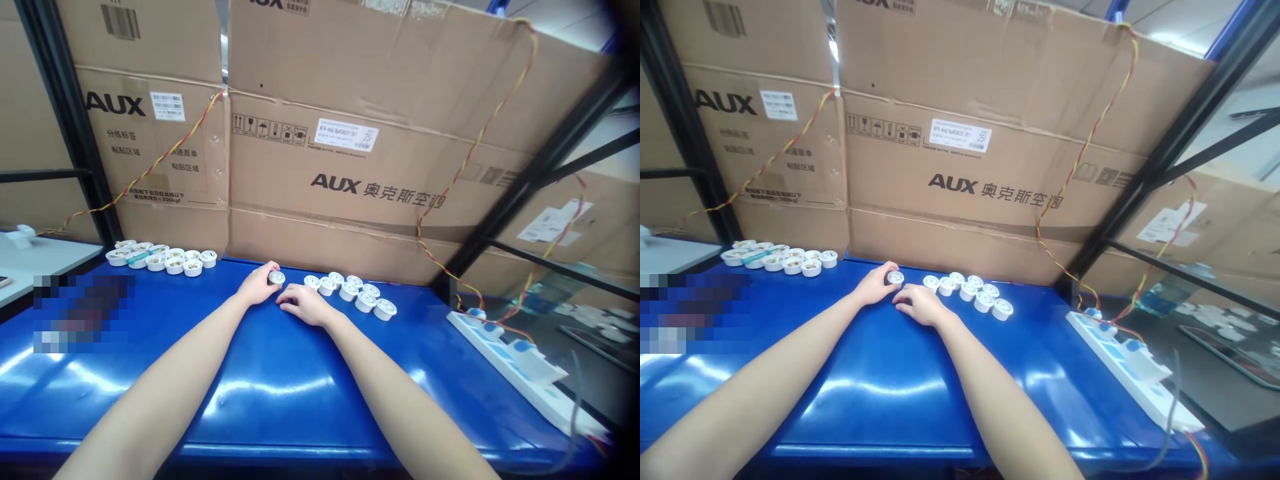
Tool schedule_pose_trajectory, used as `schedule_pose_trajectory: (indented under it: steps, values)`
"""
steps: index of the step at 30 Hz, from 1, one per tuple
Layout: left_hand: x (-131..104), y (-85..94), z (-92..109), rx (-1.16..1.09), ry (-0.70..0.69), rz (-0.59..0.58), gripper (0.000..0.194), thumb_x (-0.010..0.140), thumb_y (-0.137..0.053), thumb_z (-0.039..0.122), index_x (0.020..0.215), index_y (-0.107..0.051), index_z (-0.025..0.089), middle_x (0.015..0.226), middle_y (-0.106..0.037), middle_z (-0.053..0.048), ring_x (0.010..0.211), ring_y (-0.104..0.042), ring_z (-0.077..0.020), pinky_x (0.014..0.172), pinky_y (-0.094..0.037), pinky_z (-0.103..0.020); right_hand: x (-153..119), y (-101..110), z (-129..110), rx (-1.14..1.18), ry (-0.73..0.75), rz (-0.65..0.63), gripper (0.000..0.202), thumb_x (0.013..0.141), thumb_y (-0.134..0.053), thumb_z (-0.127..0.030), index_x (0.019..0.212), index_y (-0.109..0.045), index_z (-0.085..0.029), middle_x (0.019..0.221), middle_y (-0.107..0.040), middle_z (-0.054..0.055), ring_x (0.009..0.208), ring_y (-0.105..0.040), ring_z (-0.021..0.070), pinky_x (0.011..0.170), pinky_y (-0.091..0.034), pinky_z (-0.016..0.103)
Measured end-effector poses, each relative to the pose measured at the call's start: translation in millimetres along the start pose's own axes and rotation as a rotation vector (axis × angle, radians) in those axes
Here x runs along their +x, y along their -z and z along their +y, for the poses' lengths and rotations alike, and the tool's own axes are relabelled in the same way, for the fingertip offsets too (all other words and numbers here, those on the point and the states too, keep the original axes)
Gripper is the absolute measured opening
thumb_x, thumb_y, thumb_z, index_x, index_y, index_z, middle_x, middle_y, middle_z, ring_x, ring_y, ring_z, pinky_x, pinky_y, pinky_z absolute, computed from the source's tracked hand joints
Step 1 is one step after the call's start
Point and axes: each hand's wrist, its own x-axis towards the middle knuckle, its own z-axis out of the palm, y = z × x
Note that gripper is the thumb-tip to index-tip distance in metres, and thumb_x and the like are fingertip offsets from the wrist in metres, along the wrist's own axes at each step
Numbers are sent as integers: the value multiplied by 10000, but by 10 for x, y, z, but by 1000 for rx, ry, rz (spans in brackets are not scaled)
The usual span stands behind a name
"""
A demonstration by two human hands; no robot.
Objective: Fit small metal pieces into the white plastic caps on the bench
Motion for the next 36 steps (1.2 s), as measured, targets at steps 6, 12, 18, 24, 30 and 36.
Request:
schedule_pose_trajectory:
  steps: [6,12,18,24,30,36]
  values:
    - [-37,37,110,72,76,-93,432,770,-666,361,1172,-535,271,998,-715,-24,918,-669,-242,781,-507,-329,-19,-10,37,168,-129,-17,133,815,-669,-171,921,-742,-204,881,-740,18,775,-651,158,771,-483,277]
    - [-62,31,162,54,-64,-114,380,746,-686,372,1100,-594,268,1071,-710,-12,969,-658,-233,832,-490,-311,-58,13,31,217,-149,28,71,807,-662,-192,812,-732,-197,786,-729,4,716,-644,155,701,-473,264]
    - [-90,73,232,37,-156,-168,367,747,-673,353,1095,-617,253,1064,-712,-10,953,-659,-219,823,-491,-295,-56,89,20,148,-200,476,133,832,-654,-304,830,-731,-196,853,-733,43,726,-623,169,724,-479,298]
    - [-112,83,290,38,-239,-207,364,748,-680,360,1095,-635,260,1082,-709,-6,968,-657,-220,838,-488,-287,-44,49,43,171,-217,455,124,812,-649,-289,801,-720,-187,820,-728,38,720,-623,168,747,-484,304]
    - [-129,89,303,74,-244,-207,366,743,-695,374,1091,-641,272,1063,-716,3,957,-661,-218,819,-489,-280,-30,24,40,252,-258,436,130,799,-641,-290,778,-705,-179,773,-718,30,690,-615,165,706,-475,297]
    - [-131,83,299,86,-245,-205,352,751,-693,395,1077,-640,274,1057,-719,9,944,-666,-217,807,-484,-280,-22,7,48,231,-244,417,115,797,-634,-266,773,-702,-176,762,-703,28,679,-600,159,695,-467,291]
